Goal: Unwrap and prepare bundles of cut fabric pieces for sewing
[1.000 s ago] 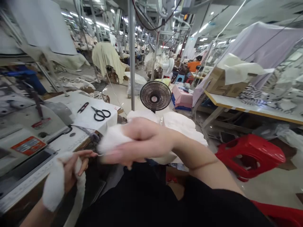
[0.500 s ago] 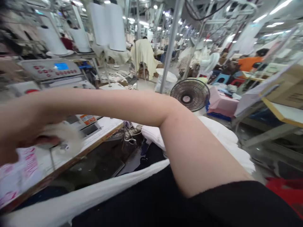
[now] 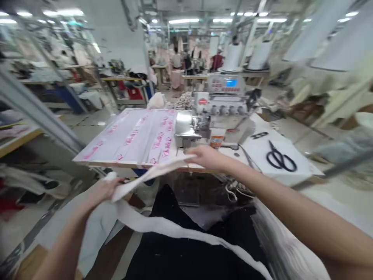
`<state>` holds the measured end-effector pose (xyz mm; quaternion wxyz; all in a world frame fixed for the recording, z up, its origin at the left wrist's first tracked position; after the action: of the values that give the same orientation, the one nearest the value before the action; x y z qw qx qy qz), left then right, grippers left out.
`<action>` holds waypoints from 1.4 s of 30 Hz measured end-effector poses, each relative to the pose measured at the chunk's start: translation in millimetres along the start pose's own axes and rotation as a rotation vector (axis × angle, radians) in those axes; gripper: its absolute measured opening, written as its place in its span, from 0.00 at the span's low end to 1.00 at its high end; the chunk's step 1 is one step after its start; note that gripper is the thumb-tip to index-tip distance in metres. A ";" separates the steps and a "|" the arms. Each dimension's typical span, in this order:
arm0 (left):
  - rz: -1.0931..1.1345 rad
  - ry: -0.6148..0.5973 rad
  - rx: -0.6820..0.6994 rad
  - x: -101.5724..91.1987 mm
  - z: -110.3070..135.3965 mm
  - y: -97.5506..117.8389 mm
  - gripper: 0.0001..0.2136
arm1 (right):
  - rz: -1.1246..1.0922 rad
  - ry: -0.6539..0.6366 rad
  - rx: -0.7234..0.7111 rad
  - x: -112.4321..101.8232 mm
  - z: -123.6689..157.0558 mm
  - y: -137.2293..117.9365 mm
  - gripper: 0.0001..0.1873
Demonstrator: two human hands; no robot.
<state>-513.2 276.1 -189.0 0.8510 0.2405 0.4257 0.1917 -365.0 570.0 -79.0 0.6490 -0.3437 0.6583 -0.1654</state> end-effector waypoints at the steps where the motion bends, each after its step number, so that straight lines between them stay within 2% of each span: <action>1: 0.052 -0.076 0.012 19.8 2.5 5.8 0.20 | 0.066 -0.085 -0.050 19.2 1.7 -6.9 0.08; 3: 0.200 -0.328 0.194 69.7 13.7 39.3 0.19 | 0.172 -0.251 -0.197 59.9 6.9 -30.8 0.09; 5: 0.299 -0.606 0.320 118.0 31.8 70.3 0.18 | 0.231 -0.301 -0.365 86.6 9.6 -59.4 0.08; 7: 0.355 -0.876 0.345 156.5 52.9 88.5 0.18 | 0.210 -0.244 -0.446 91.2 6.3 -75.4 0.09; 8: 0.379 -1.005 0.331 170.9 63.4 93.4 0.18 | 0.150 -0.209 -0.437 87.4 3.6 -75.1 0.09; 10: 0.437 -1.242 0.283 189.5 82.7 98.2 0.20 | -0.081 -0.122 -0.298 72.7 -0.1 -56.0 0.12; 13: 0.554 -1.528 0.215 199.9 105.7 102.2 0.26 | -0.562 0.033 0.002 62.2 11.0 -8.9 0.16; 15: 0.615 -1.674 0.198 202.3 119.8 106.6 0.29 | -0.834 0.122 0.142 74.6 25.2 14.7 0.16; 18: 0.629 -1.806 0.237 205.6 139.0 115.2 0.27 | -1.170 0.192 0.276 118.0 44.6 32.9 0.11; 21: 0.604 -1.852 0.232 213.7 149.2 119.2 0.25 | -1.427 0.261 0.370 164.8 58.0 41.2 0.08; 23: 0.600 -1.861 0.189 220.9 150.9 117.3 0.25 | -1.529 0.303 0.403 187.4 64.5 44.6 0.07; 25: 0.593 -1.842 0.152 228.1 149.4 112.2 0.25 | -1.577 0.328 0.430 202.4 71.5 47.7 0.06; 28: 0.563 -1.734 0.132 236.4 140.4 101.5 0.27 | -1.611 0.303 0.447 211.1 84.7 51.3 0.08; 32: 0.544 -1.592 0.109 241.3 126.4 88.2 0.27 | -1.702 0.208 0.503 203.1 111.5 63.4 0.14; 36: 0.481 -1.671 0.080 252.4 128.0 73.9 0.27 | -1.637 0.325 0.603 177.1 139.4 93.6 0.10; 38: 0.459 -1.647 0.028 258.9 121.1 64.5 0.27 | -1.590 0.370 0.655 166.8 150.0 103.6 0.11; 40: 0.448 -1.482 -0.010 259.7 102.6 56.5 0.24 | -1.564 0.478 0.695 155.5 158.5 113.3 0.14; 42: 0.396 -1.280 0.013 252.6 85.0 52.5 0.22 | -1.546 0.666 0.698 141.0 165.6 124.7 0.14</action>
<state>-307.7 431.8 -274.2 0.8830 0.3855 -0.2141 0.1610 -223.2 602.2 -283.3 0.2010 -0.4076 0.3104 -0.8349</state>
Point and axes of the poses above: each hand's wrist, its own z-axis away from the middle knuckle, its own x-axis out of the palm, y = z × x, the point moved 9 cm from there along -z, towards the middle knuckle, and after that the axes turned 14 degrees about -x, right-handed, at the moved point
